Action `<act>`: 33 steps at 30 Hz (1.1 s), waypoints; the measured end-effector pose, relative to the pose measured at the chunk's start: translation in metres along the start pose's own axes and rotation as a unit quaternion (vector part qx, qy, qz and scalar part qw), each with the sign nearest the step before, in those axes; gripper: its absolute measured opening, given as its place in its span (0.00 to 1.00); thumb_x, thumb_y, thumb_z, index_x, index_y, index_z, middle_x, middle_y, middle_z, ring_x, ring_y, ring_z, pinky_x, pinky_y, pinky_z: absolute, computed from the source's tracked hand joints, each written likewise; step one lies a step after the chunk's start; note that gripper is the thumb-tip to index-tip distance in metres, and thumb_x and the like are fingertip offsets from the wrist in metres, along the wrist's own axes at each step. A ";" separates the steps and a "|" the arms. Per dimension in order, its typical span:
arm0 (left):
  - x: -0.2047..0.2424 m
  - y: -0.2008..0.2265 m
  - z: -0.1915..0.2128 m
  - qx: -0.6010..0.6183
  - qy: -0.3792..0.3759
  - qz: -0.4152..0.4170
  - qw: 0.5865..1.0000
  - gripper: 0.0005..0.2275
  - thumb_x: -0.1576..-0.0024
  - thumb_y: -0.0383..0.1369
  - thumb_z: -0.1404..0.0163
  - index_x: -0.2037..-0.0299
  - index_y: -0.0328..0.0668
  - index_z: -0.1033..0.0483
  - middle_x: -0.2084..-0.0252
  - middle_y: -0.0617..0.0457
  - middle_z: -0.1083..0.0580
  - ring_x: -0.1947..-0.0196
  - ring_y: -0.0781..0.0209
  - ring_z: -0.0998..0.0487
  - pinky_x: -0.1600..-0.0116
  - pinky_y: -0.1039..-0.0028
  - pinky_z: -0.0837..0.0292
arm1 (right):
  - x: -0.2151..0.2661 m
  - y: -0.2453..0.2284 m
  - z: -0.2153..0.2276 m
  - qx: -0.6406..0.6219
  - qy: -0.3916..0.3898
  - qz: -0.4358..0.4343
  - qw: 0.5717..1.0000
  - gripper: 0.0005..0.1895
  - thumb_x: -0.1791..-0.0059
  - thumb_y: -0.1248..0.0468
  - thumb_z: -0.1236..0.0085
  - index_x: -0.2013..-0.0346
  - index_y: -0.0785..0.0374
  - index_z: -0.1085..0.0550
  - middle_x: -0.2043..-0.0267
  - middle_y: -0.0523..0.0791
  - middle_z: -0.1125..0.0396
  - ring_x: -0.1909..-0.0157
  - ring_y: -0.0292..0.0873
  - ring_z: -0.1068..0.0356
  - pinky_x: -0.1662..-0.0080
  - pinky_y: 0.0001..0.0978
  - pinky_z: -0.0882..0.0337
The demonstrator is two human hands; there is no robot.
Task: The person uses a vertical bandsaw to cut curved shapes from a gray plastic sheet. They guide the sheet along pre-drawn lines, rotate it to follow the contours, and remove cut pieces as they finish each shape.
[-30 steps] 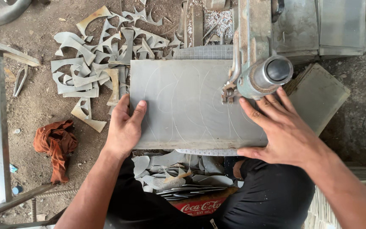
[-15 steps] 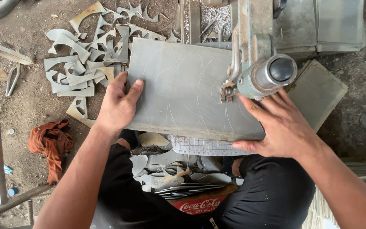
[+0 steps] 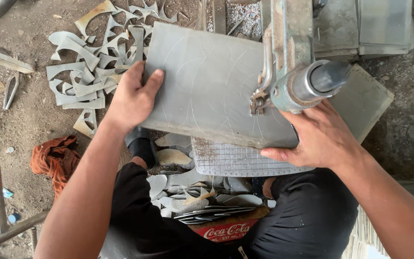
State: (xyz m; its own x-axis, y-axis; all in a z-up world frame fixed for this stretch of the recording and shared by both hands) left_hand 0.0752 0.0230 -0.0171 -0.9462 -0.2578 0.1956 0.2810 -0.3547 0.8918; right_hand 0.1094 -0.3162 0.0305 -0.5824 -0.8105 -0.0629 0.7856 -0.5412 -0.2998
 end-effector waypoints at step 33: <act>-0.135 0.037 -0.022 -0.217 0.006 -0.219 0.951 0.18 0.29 0.44 0.55 0.47 0.35 0.23 0.55 0.36 0.21 0.54 0.38 0.20 0.53 0.55 0.25 | -0.028 -0.003 0.007 0.021 0.077 -0.024 0.997 0.43 0.61 0.33 0.34 0.48 0.65 0.23 0.47 0.51 0.29 0.41 0.58 0.31 0.28 0.64 0.47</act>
State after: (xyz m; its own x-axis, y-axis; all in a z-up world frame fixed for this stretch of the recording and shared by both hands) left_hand 0.2168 0.0253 -0.0198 -0.9868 -0.0093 -0.1620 -0.0968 -0.7674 0.6338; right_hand 0.1246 -0.2930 0.0398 -0.6424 -0.7409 -0.1956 0.7620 -0.5906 -0.2655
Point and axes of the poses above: each hand's wrist, its own x-axis away from the middle knuckle, its own z-axis out of the back of the hand, y = z × x, the point moved 7 cm from there along -x, towards the middle knuckle
